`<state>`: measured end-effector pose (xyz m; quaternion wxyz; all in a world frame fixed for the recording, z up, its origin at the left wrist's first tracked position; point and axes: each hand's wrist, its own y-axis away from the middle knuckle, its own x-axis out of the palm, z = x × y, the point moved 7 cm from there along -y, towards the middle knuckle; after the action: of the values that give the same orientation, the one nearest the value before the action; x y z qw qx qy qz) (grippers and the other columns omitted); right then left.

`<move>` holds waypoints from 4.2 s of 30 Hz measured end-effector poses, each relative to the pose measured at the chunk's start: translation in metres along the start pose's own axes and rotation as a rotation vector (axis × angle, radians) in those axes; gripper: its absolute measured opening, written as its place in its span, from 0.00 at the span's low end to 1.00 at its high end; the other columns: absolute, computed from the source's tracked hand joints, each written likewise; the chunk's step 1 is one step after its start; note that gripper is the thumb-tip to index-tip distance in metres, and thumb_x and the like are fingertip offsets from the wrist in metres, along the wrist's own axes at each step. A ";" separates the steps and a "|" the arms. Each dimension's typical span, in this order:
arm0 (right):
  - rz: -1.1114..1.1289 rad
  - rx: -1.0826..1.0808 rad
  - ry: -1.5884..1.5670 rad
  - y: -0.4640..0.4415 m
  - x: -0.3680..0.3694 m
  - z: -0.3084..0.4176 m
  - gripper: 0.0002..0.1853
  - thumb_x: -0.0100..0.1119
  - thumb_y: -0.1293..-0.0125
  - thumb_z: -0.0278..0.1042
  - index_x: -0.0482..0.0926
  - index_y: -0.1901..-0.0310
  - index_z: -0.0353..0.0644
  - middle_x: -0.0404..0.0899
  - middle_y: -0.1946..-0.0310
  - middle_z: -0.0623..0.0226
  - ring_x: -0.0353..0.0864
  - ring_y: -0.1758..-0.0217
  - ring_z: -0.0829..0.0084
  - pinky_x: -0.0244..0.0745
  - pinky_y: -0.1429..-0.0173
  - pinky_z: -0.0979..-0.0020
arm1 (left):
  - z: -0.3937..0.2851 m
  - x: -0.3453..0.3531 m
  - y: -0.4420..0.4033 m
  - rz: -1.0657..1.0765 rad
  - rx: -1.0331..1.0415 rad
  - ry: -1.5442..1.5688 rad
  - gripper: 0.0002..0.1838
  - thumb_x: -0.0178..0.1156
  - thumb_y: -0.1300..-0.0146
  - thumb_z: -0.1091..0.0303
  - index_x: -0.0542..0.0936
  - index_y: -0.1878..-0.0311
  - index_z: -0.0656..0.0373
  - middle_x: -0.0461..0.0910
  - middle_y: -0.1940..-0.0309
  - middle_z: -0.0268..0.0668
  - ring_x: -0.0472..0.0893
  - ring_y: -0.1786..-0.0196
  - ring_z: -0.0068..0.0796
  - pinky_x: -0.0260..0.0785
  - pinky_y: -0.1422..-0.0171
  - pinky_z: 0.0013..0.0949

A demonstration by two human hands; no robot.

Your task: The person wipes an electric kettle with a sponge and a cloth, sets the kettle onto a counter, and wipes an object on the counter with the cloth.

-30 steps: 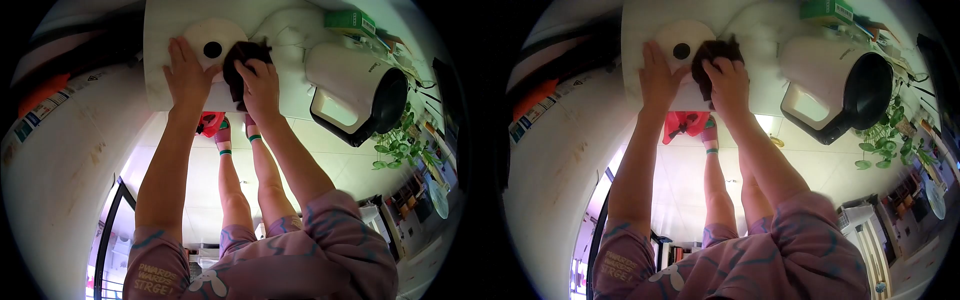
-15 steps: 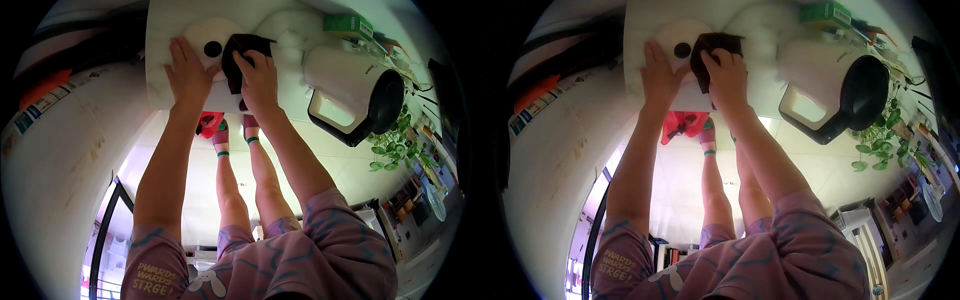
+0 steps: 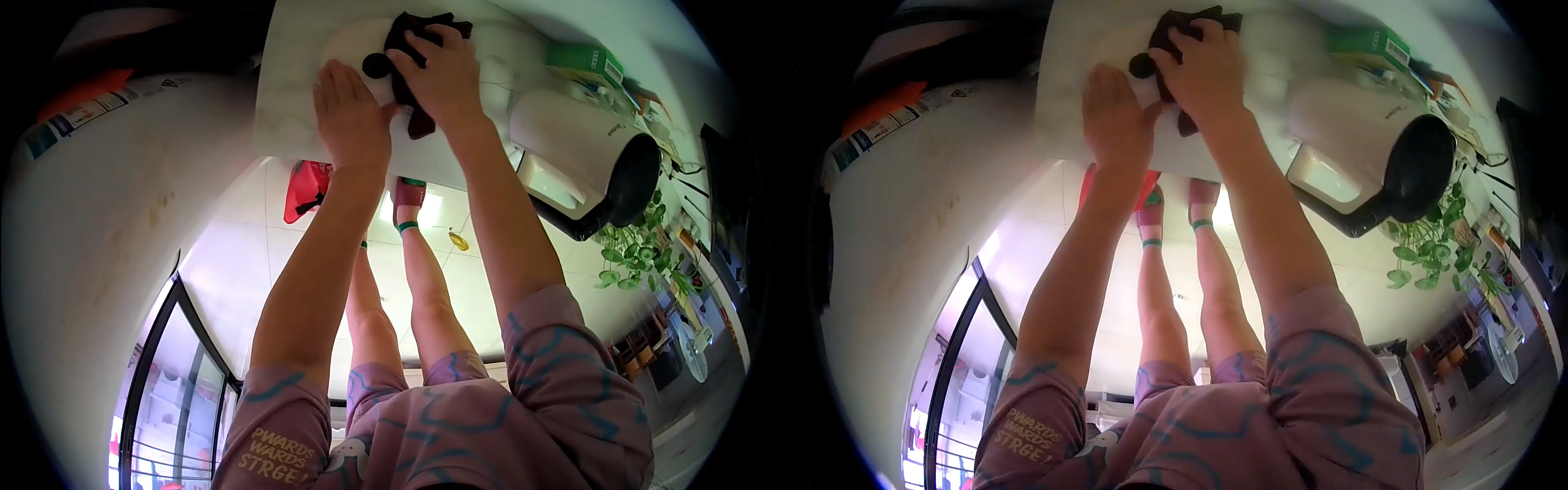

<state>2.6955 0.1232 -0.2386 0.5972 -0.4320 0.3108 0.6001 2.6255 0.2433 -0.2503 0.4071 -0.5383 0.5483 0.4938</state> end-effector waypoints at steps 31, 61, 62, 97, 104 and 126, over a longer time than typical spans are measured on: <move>0.138 -0.029 -0.283 -0.064 0.032 -0.002 0.05 0.63 0.42 0.32 0.86 0.66 0.45 0.85 0.64 0.58 0.81 0.53 0.55 0.75 0.46 0.59 | -0.002 0.010 0.001 -0.054 -0.011 -0.081 0.51 0.63 0.44 0.36 0.66 0.31 0.72 0.64 0.29 0.55 0.66 0.27 0.49 0.69 0.31 0.35; -0.150 -0.009 -0.161 -0.012 0.017 0.011 0.06 0.68 0.43 0.31 0.86 0.62 0.47 0.80 0.59 0.56 0.76 0.54 0.50 0.73 0.48 0.57 | -0.003 0.009 0.003 -0.082 -0.028 -0.042 0.47 0.67 0.42 0.43 0.65 0.30 0.70 0.60 0.26 0.52 0.64 0.25 0.47 0.67 0.29 0.37; -0.215 0.058 -0.106 0.010 0.011 0.004 0.06 0.68 0.42 0.30 0.85 0.62 0.46 0.80 0.59 0.56 0.76 0.54 0.49 0.73 0.48 0.56 | -0.002 0.007 0.003 -0.082 -0.028 -0.039 0.47 0.67 0.42 0.43 0.65 0.30 0.70 0.60 0.26 0.52 0.64 0.25 0.47 0.67 0.29 0.37; -0.077 -0.065 -0.090 0.008 0.006 -0.011 0.07 0.67 0.43 0.28 0.81 0.62 0.41 0.78 0.61 0.55 0.76 0.54 0.50 0.74 0.52 0.54 | 0.015 0.005 0.001 0.053 0.072 0.053 0.41 0.69 0.41 0.52 0.66 0.28 0.60 0.61 0.24 0.43 0.64 0.24 0.40 0.71 0.31 0.34; 0.476 -0.579 0.103 -0.051 0.054 0.100 0.08 0.59 0.38 0.34 0.86 0.60 0.54 0.82 0.54 0.67 0.78 0.46 0.61 0.76 0.48 0.62 | 0.017 0.003 0.003 0.020 0.104 0.033 0.43 0.69 0.42 0.49 0.66 0.27 0.58 0.65 0.26 0.41 0.64 0.24 0.36 0.65 0.28 0.35; 0.294 0.665 -1.050 0.132 -0.012 0.041 0.14 0.59 0.29 0.34 0.80 0.48 0.34 0.82 0.55 0.65 0.82 0.54 0.76 0.78 0.48 0.73 | 0.071 -0.018 0.018 0.073 -0.018 0.659 0.28 0.54 0.31 0.69 0.68 0.28 0.56 0.66 0.27 0.43 0.68 0.27 0.39 0.68 0.30 0.38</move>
<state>2.5580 0.1415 -0.2292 0.6836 0.1752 0.2023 0.6790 2.6035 0.3155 -0.2435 0.1851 -0.6527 0.6651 0.3121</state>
